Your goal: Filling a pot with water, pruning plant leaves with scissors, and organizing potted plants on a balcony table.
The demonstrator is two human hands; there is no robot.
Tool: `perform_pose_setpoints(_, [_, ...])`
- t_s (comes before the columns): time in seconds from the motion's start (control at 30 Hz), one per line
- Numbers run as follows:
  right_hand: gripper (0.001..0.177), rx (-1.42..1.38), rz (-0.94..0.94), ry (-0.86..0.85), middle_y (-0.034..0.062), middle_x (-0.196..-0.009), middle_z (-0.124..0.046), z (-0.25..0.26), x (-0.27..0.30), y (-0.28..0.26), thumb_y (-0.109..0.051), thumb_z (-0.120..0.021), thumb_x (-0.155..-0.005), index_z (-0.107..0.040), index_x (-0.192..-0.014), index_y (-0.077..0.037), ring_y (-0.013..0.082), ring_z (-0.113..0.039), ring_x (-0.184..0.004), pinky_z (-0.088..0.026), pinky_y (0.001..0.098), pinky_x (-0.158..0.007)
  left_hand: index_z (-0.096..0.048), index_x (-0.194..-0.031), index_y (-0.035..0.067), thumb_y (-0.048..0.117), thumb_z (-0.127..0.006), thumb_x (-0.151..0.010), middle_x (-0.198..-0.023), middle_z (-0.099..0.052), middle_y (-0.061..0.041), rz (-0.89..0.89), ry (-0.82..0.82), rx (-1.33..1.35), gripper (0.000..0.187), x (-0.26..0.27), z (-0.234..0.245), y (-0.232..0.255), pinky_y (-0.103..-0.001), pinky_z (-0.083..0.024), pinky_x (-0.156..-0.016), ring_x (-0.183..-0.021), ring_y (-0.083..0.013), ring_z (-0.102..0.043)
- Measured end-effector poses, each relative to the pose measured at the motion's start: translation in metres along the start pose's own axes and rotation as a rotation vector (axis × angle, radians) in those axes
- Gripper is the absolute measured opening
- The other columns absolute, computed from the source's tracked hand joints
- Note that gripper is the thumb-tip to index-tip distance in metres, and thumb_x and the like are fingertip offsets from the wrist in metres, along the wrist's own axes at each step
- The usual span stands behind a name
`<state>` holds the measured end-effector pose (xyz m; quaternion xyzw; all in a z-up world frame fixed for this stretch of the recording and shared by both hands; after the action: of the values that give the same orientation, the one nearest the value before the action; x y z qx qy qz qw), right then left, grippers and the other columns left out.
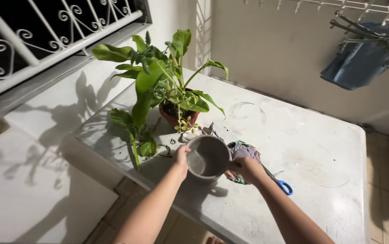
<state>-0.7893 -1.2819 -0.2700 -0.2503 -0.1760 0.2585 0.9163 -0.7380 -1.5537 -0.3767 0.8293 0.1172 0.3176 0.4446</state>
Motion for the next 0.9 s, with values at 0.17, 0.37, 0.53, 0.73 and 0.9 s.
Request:
perform_pose_setpoints(0.17, [0.026,0.021,-0.053,0.074,0.0054,-0.084,-0.077,0.026,-0.014,0.015,-0.041,-0.072,-0.086,-0.082,-0.099,-0.021,0.0238,-0.072,-0.075,-0.054,0.0401,-0.07,-0.065,-0.113,0.002,0.024,-0.06,-0.085,-0.115,-0.063,-0.019,-0.537,0.105,-0.737,0.037,-0.018,-0.053,0.02,-0.044,-0.047,-0.094,-0.106,-0.035,-0.059])
perform_pose_setpoints(0.37, [0.025,0.006,-0.074,0.081,0.0032,-0.091,-0.08,0.029,-0.015,0.022,-0.041,-0.072,-0.086,-0.082,-0.103,-0.025,0.0233,-0.075,-0.079,-0.057,0.0388,-0.074,-0.065,-0.124,0.01,0.021,-0.06,-0.085,-0.135,-0.06,-0.012,-0.887,0.302,-1.47,0.041,0.01,-0.131,0.085,-0.052,-0.047,-0.102,-0.122,-0.038,-0.057])
perform_pose_setpoints(0.53, [0.025,0.002,-0.107,0.086,0.0023,-0.092,-0.079,0.029,-0.006,0.02,-0.043,-0.071,-0.086,-0.082,-0.102,-0.027,0.0235,-0.074,-0.082,-0.057,0.0385,-0.074,-0.059,-0.138,0.011,0.045,-0.045,-0.115,-0.135,-0.065,-0.018,-0.351,0.226,-0.735,0.044,-0.047,-0.124,0.103,-0.053,-0.049,-0.102,-0.121,-0.0354,-0.063])
perform_pose_setpoints(0.73, [0.027,0.056,-0.187,0.048,0.0022,-0.087,-0.078,0.032,0.0,0.015,-0.047,-0.071,-0.086,-0.081,-0.102,-0.027,0.0219,-0.074,-0.079,-0.056,0.0373,-0.074,-0.066,-0.128,0.008,0.04,-0.05,-0.109,-0.125,-0.07,-0.016,-0.368,0.064,-0.586,0.04,-0.088,-0.093,0.088,-0.048,-0.052,-0.101,-0.116,-0.0339,-0.067])
perform_pose_setpoints(0.9, [0.026,0.034,-0.186,0.054,0.0015,-0.086,-0.078,0.033,0.001,0.014,-0.045,-0.07,-0.086,-0.082,-0.102,-0.027,0.021,-0.073,-0.076,-0.056,0.0373,-0.072,-0.071,-0.119,0.005,0.035,-0.055,-0.104,-0.117,-0.075,-0.015,-0.382,-0.05,-0.477,0.037,-0.062,-0.054,0.108,-0.045,-0.053,-0.101,-0.112,-0.0327,-0.07])
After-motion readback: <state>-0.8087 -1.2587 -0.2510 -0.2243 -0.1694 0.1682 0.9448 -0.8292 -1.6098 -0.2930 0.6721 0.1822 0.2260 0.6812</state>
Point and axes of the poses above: each hand's wrist, its own x-axis away from the middle knuckle, its own z-axis out of the back of the hand, y = z × x, the point moved 6 cm from there along -x, towards the middle knuckle
